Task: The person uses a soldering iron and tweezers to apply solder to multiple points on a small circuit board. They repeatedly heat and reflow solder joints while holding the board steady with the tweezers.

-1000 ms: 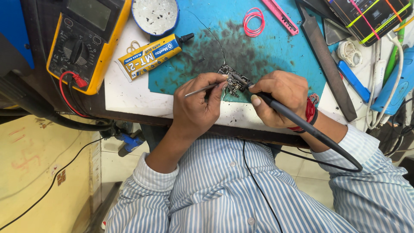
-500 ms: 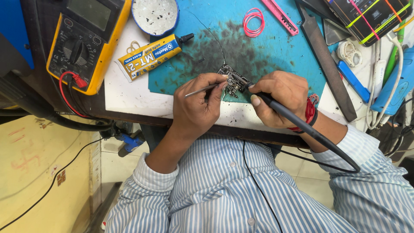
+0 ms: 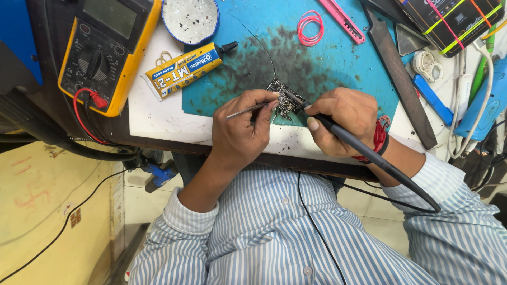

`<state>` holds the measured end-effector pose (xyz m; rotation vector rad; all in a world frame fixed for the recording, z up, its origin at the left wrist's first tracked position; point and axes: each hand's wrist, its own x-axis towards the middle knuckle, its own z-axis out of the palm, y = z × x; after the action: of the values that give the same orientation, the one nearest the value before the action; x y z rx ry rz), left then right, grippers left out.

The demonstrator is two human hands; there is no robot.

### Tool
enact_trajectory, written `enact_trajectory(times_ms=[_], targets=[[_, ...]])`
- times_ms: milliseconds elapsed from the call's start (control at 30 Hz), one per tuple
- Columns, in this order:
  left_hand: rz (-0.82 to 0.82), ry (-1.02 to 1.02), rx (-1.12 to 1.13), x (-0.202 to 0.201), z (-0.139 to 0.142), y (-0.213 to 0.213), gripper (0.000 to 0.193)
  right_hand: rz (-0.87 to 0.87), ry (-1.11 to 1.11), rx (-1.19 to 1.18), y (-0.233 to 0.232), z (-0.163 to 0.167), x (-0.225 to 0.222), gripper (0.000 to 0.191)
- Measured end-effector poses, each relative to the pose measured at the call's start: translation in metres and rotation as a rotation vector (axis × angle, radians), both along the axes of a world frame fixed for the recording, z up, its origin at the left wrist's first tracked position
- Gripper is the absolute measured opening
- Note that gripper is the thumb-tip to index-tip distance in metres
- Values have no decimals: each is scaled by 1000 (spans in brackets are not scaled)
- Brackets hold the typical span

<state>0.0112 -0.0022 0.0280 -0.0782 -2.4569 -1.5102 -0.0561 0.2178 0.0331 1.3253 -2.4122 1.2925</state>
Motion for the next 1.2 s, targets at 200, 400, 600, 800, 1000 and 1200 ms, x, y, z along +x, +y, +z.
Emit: enact_trajectory(times_ms=[200, 400, 600, 800, 1000, 1200], targets=[[1, -5, -10, -2, -2, -1, 10, 8, 5, 2, 2, -4, -1, 17], [-4, 3, -2, -4, -3, -2, 10, -95, -34, -70, 9, -16, 2, 24], [12, -2, 16, -2, -2, -1, 12, -101, -27, -86, 11, -20, 2, 22], [33, 39, 57, -2, -4, -1, 14, -113, -13, 6, 2, -5, 1, 22], [26, 14, 8, -2, -4, 0, 11, -110, 103, 257, -12, 8, 0, 51], [33, -28, 18, -1, -1, 0, 10, -58, 67, 264, -14, 10, -2, 48]])
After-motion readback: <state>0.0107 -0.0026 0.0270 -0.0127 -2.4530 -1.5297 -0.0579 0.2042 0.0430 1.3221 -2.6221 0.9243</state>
